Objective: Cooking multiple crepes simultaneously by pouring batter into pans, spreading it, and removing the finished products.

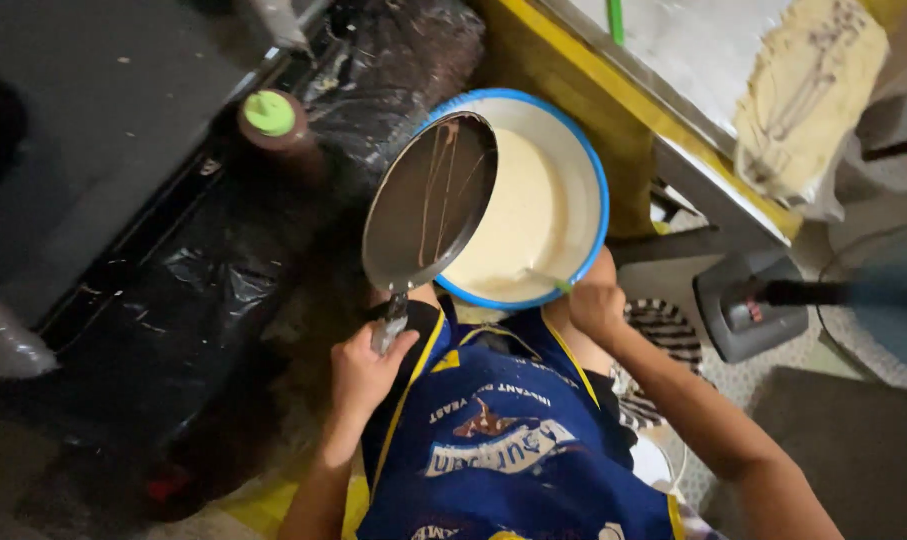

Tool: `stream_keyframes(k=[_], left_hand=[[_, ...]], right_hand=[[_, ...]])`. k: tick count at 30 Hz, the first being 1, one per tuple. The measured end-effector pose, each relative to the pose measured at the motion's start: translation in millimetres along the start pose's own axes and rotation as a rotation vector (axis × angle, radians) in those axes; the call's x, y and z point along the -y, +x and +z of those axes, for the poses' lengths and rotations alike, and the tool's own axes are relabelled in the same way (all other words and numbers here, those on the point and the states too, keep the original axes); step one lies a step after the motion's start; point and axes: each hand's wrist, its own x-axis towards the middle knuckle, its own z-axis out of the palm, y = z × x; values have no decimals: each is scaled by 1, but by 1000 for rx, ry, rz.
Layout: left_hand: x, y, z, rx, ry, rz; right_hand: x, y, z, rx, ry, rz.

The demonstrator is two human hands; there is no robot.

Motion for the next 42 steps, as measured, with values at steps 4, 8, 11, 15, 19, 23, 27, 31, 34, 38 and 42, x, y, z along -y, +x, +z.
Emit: stream_keyframes(k=[4,8,11,15,19,23,27,31,34,38,42], left_hand=[[0,11,10,161,-6,-81],[-7,29,6,230,85,-115],[5,35,6,256,151,-80],[-10,51,-4,247,226,34],[-11,72,-6,158,538,266],[-26,101,-1,429,305,-142],[-39,116,24,562,-100,-524],[-56,121,41,593,-352,-592],[-66,127,43,591,-382,-626],[-69,134,34,548,-392,-661],[-62,126,22,524,-437,-708]], right_hand=[[-32,49,53,-220,22,-152],[-84,61,47,-438,-102,-172],[-125,32,-7,-433,-71,-146],[-152,0,-55,-404,34,-104],[-155,-18,-93,-35,345,20],[-151,-28,-92,-94,440,59],[-143,-47,-135,-221,458,55],[-126,-51,-159,-539,428,-28],[-109,-39,-150,-722,372,-50],[-95,-32,-158,-928,262,-58],[-92,-19,-158,-1022,231,-40]])
